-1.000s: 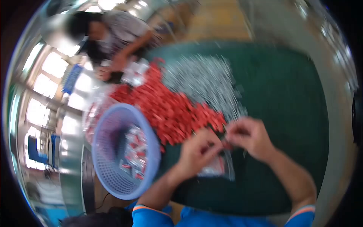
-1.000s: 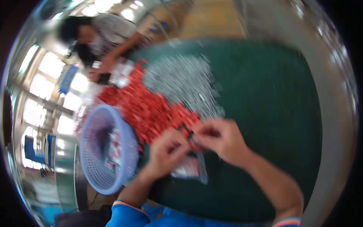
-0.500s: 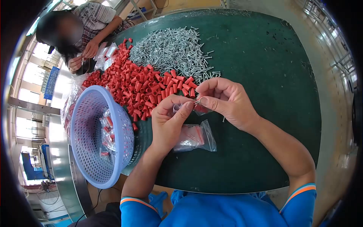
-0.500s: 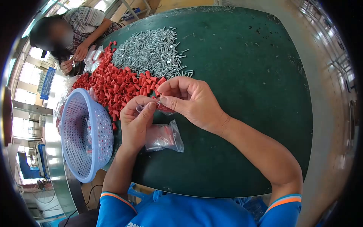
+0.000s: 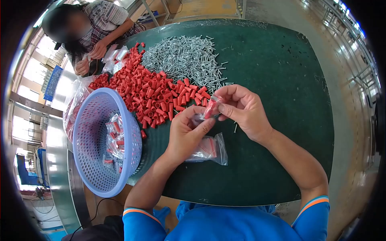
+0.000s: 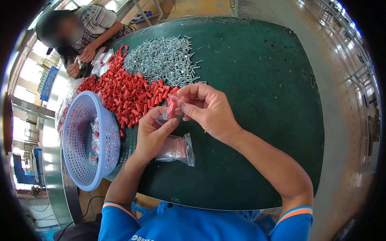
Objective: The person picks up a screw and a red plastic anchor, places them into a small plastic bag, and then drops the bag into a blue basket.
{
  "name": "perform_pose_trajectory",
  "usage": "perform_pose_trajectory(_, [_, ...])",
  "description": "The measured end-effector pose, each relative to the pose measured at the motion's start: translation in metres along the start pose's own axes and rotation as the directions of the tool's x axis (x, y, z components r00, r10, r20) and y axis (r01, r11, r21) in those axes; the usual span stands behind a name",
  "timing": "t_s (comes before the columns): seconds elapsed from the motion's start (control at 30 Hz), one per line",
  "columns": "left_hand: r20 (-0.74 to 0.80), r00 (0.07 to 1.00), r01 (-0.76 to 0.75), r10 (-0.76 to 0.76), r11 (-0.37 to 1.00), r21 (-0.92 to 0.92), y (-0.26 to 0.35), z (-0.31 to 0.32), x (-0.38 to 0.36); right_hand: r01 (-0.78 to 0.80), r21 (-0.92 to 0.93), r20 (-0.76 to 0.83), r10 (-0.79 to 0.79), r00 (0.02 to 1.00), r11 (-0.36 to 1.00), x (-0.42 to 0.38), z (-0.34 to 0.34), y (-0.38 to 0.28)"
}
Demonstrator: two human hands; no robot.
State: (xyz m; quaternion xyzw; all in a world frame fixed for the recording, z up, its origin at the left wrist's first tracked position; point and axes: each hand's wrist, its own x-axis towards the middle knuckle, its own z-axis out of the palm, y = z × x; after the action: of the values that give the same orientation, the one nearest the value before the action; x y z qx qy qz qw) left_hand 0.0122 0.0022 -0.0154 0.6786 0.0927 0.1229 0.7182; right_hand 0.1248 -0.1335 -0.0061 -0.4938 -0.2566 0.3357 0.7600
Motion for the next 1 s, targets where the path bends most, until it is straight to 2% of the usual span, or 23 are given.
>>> perform_pose_trajectory(0.03, [0.005,1.000,0.006,-0.006,1.000,0.016,0.000,-0.001,0.000,0.027,-0.017,0.024,-0.027,0.999,0.999,0.000,0.000,0.000])
perform_pose_trajectory(0.07, [-0.040,0.999,-0.038,0.036,0.998,-0.058,0.000,0.004,0.002,0.054,-0.032,0.049,-0.052,0.997,0.998,-0.001,0.001,0.000])
perform_pose_trajectory(0.17, [-0.050,0.998,-0.050,0.044,0.992,-0.114,0.007,0.003,0.000,0.062,-0.120,0.069,-0.054,0.996,0.991,-0.002,0.001,0.001])
perform_pose_trajectory(0.2, [-0.053,0.999,-0.004,-0.005,0.985,-0.172,0.008,0.002,-0.001,0.062,-0.122,0.077,-0.053,0.996,0.991,-0.003,0.002,0.000])
perform_pose_trajectory(0.3, [-0.009,1.000,-0.029,0.028,0.994,-0.105,0.003,-0.004,0.000,0.018,-0.138,0.069,-0.008,0.998,0.990,-0.004,0.004,-0.002])
perform_pose_trajectory(0.4, [-0.048,0.998,-0.055,0.046,0.980,-0.190,0.012,0.007,-0.001,0.003,-0.176,0.068,0.009,0.998,0.984,-0.006,0.005,-0.002])
perform_pose_trajectory(0.43, [-0.049,0.998,-0.054,0.045,0.980,-0.191,0.008,0.006,-0.001,0.041,-0.179,0.078,-0.028,0.997,0.983,-0.006,0.006,0.000])
perform_pose_trajectory(0.5, [-0.011,0.991,-0.137,0.137,0.989,-0.054,0.000,0.004,0.000,0.084,-0.182,0.092,-0.068,0.993,0.980,-0.005,0.006,0.002])
perform_pose_trajectory(0.53, [-0.025,0.994,-0.105,0.103,0.987,-0.120,0.000,0.005,0.000,0.099,-0.218,0.098,-0.079,0.992,0.971,-0.005,0.005,0.003])
perform_pose_trajectory(0.67, [0.001,1.000,-0.002,0.003,0.986,-0.165,-0.002,-0.002,0.001,0.115,-0.275,0.088,-0.094,0.992,0.955,-0.006,0.005,0.001])
perform_pose_trajectory(0.7, [0.015,0.996,-0.083,0.083,0.997,-0.001,-0.005,-0.004,0.002,0.114,-0.274,0.091,-0.092,0.992,0.955,-0.004,0.005,0.001])
perform_pose_trajectory(0.73, [0.043,0.987,-0.162,0.157,0.973,0.163,-0.006,-0.006,0.002,0.197,-0.345,0.117,-0.167,0.979,0.917,-0.003,0.003,0.000])
perform_pose_trajectory(0.77, [0.041,0.987,-0.160,0.155,0.973,0.165,-0.005,-0.006,0.001,0.279,-0.412,0.147,-0.238,0.960,0.868,-0.002,0.002,0.001])
perform_pose_trajectory(0.83, [-0.056,0.996,-0.077,0.069,0.986,-0.146,0.003,0.000,-0.001,0.283,-0.459,0.149,-0.240,0.959,0.842,-0.003,0.004,-0.004])
perform_pose_trajectory(0.87, [-0.103,0.986,-0.143,0.129,0.979,-0.142,0.009,0.002,-0.001,0.288,-0.507,0.152,-0.244,0.958,0.813,-0.003,0.004,-0.006])
perform_pose_trajectory(0.9, [-0.102,0.987,-0.142,0.128,0.979,-0.145,0.009,0.002,-0.001,0.285,-0.508,0.150,-0.243,0.958,0.813,-0.004,0.004,-0.006])
perform_pose_trajectory(0.97, [0.015,0.993,-0.113,0.115,0.989,-0.099,0.011,-0.004,0.000,0.343,-0.573,0.211,-0.271,0.939,0.744,-0.003,0.004,-0.006])
perform_pose_trajectory(1.0, [-0.012,0.996,-0.082,0.083,0.994,0.077,0.012,-0.007,0.000,0.345,-0.570,0.212,-0.273,0.939,0.746,-0.003,0.004,-0.005])
